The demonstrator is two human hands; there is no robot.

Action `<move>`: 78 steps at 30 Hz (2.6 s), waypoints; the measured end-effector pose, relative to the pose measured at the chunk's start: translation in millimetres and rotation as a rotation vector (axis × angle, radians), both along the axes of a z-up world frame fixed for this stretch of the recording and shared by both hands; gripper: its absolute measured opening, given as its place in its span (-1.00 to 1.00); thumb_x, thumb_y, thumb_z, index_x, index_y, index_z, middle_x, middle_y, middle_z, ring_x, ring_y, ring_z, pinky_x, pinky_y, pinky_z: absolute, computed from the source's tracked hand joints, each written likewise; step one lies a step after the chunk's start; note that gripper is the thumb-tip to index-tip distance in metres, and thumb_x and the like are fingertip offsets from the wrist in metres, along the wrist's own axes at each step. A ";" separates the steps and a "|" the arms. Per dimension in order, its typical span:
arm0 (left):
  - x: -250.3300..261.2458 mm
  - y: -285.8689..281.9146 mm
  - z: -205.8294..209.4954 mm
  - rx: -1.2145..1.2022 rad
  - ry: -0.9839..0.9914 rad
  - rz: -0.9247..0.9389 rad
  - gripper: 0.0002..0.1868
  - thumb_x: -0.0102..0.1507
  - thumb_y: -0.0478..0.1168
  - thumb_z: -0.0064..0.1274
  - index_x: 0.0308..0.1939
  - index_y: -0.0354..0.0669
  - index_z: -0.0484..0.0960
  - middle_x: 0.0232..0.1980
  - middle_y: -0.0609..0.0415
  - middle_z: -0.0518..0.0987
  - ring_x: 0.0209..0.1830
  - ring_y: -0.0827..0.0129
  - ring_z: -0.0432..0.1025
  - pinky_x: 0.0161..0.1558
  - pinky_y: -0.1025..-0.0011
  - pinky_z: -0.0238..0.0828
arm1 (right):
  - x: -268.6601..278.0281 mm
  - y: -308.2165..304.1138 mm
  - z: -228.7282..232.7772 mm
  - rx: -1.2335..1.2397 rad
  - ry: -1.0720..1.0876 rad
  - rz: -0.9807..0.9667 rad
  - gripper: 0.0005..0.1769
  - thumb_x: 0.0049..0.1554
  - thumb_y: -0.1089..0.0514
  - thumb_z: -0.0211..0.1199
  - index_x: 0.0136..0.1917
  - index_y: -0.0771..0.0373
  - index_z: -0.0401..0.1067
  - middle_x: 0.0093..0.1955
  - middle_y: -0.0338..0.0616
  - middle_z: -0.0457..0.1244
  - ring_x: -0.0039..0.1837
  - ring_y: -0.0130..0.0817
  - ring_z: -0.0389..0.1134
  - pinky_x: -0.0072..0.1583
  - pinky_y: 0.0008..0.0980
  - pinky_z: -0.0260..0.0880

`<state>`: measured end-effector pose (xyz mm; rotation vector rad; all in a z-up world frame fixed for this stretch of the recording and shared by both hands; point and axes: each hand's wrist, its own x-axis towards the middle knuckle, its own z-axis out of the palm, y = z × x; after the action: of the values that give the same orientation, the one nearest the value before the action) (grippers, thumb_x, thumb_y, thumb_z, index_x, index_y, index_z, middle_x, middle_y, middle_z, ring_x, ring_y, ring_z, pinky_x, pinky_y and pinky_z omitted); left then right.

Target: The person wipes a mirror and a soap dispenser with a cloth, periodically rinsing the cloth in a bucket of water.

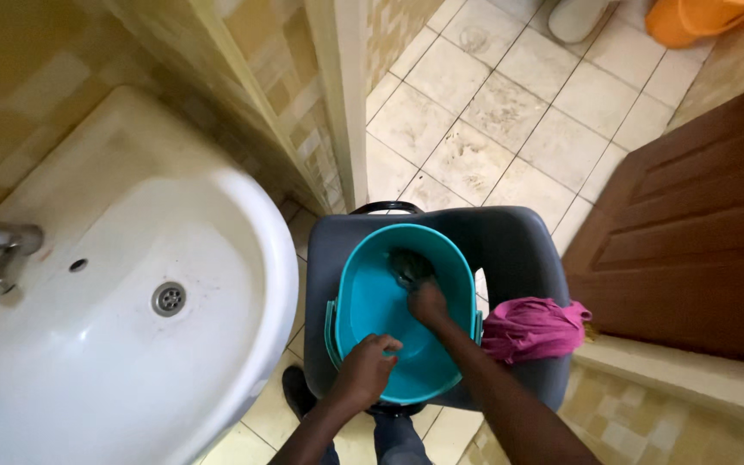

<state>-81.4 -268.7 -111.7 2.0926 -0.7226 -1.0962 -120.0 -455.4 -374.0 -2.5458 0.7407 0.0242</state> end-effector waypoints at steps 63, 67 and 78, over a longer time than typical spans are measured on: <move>-1.3 -59.2 -33.5 -0.017 -0.047 0.594 -0.79 0.13 -0.20 -0.06 -0.17 -0.15 0.44 -0.12 -0.07 0.53 -0.16 0.19 0.44 -0.13 0.32 0.33 | -13.1 68.4 234.7 1.600 -0.214 -0.970 -0.60 0.09 -0.22 -0.19 -0.04 0.07 0.24 -0.12 -0.16 0.27 -0.11 -0.27 0.33 -0.06 -0.21 0.32; -24.4 -58.3 3.7 -0.042 -0.088 0.417 -0.68 0.15 -0.17 -0.08 -0.07 -0.18 0.28 -0.08 -0.15 0.40 -0.14 0.05 0.39 -0.17 0.20 0.32 | -2.8 40.8 161.5 2.273 -0.241 -0.523 -0.51 0.12 -0.16 -0.13 -0.17 0.37 0.24 -0.22 0.10 0.25 -0.26 -0.17 0.31 -0.19 -0.25 0.36; -41.8 -60.5 39.2 -0.311 -0.488 0.119 -0.75 0.08 -0.18 0.03 -0.30 -0.29 0.42 -0.24 -0.23 0.46 -0.19 -0.11 0.34 -0.21 0.08 0.29 | -25.9 31.1 104.6 2.647 -0.325 -0.216 -0.58 0.17 -0.10 -0.09 -0.07 0.34 0.27 -0.24 -0.06 0.23 -0.24 -0.30 0.27 -0.17 -0.34 0.32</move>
<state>-123.2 -329.1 -72.4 2.1081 -0.9141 -0.3725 -145.9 -424.3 -269.4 0.0775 0.1981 0.2690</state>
